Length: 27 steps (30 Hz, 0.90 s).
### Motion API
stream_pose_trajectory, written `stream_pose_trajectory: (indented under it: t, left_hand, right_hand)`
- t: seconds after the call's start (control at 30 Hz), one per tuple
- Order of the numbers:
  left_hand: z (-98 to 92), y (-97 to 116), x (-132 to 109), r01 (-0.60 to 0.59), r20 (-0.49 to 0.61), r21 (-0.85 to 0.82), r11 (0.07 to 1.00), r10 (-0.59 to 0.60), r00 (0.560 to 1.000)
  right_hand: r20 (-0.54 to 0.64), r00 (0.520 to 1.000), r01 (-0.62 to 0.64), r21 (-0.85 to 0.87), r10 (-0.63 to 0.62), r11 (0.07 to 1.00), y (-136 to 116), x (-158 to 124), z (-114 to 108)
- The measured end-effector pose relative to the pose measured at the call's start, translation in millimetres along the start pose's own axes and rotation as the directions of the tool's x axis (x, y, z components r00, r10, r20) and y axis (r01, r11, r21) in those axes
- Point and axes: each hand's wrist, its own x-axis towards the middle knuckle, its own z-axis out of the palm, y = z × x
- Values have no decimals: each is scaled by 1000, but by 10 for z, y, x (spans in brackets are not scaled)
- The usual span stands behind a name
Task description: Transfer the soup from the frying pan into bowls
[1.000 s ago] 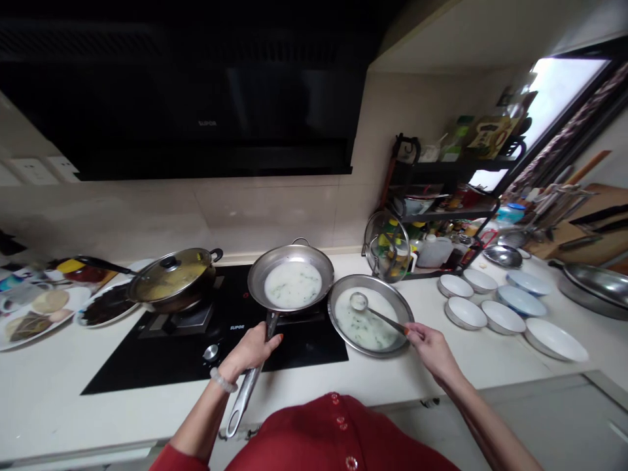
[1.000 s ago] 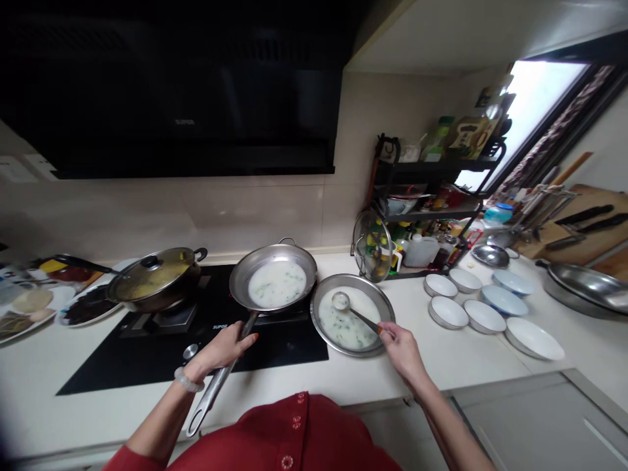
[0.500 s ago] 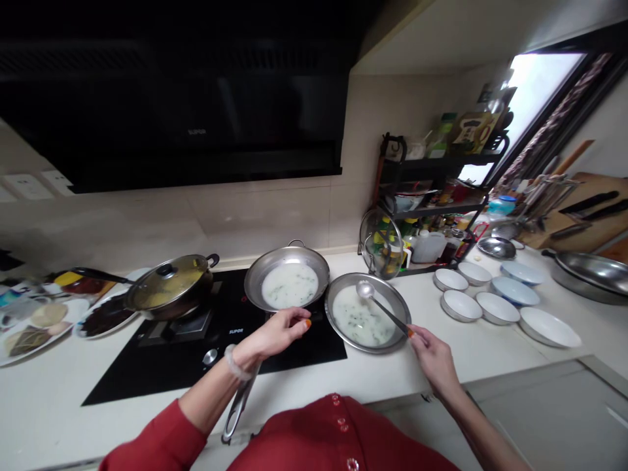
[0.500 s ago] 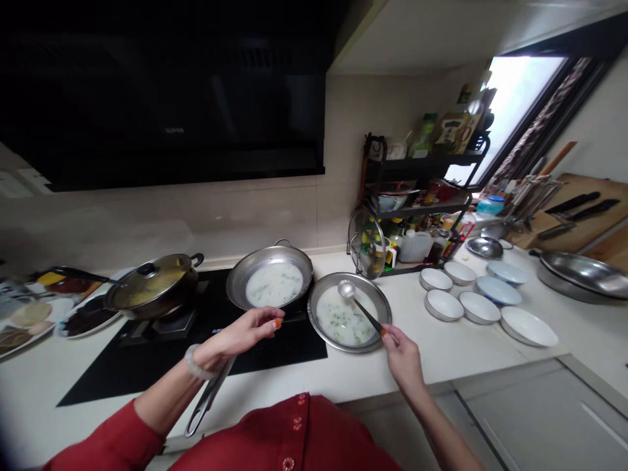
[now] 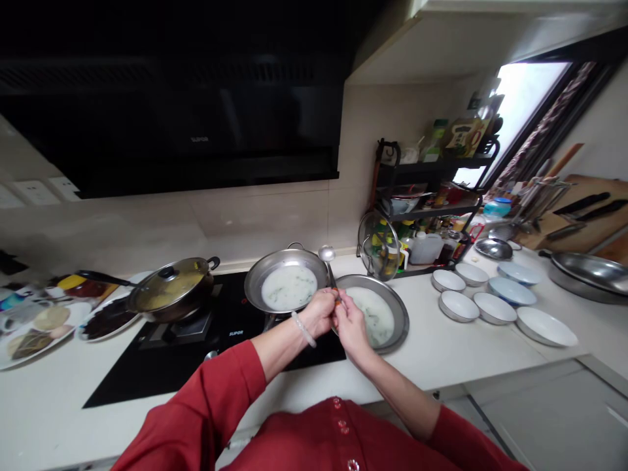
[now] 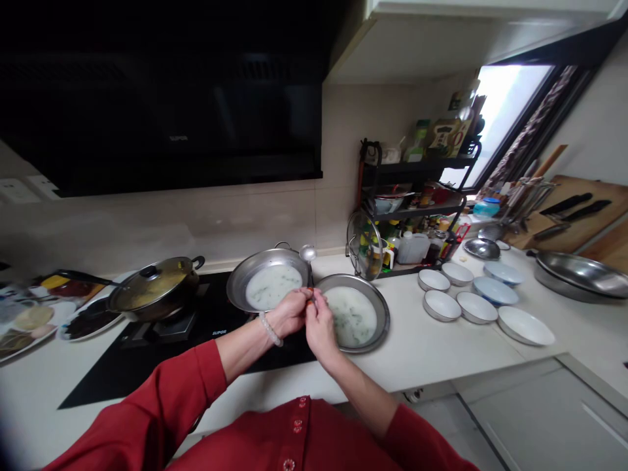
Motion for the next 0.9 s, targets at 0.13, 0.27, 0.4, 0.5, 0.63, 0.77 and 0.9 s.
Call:
stream_pose_trajectory:
  t: [0.13, 0.27, 0.4, 0.5, 0.63, 0.77, 0.9]
  left_hand:
    - [-428, 298, -96, -29, -60, 80, 996, 34, 998]
    - [-1078, 496, -234, -12, -97, 286, 958, 42, 994]
    - [-1721, 471, -302, -5, -105, 580, 815, 81, 991]
    - [-2051, 406, -292, 35, -133, 738, 674, 94, 987]
    - [-2229, 404, -244, 56, -144, 800, 597, 99, 985]
    - [-2203, 449, -159, 77, -143, 853, 516, 89, 986]
    - [-2090, 437, -44, 84, -123, 884, 459, 56, 991]
  right_hand:
    - [129, 991, 83, -276, -48, 958, -118, 27, -180]
    - [62, 997, 66, -637, -35, 768, 45, 37, -584]
    - [0, 997, -41, -861, 80, 507, 412, 0, -1021]
    - [-147, 977, -195, -903, 152, 384, 622, -35, -1306]
    - [-188, 968, -235, -916, 168, 324, 788, -37, -1529]
    - [-170, 980, -198, -898, 105, 393, 908, -33, -1538]
    - [-184, 979, -202, -885, 83, 420, 970, -69, -1502]
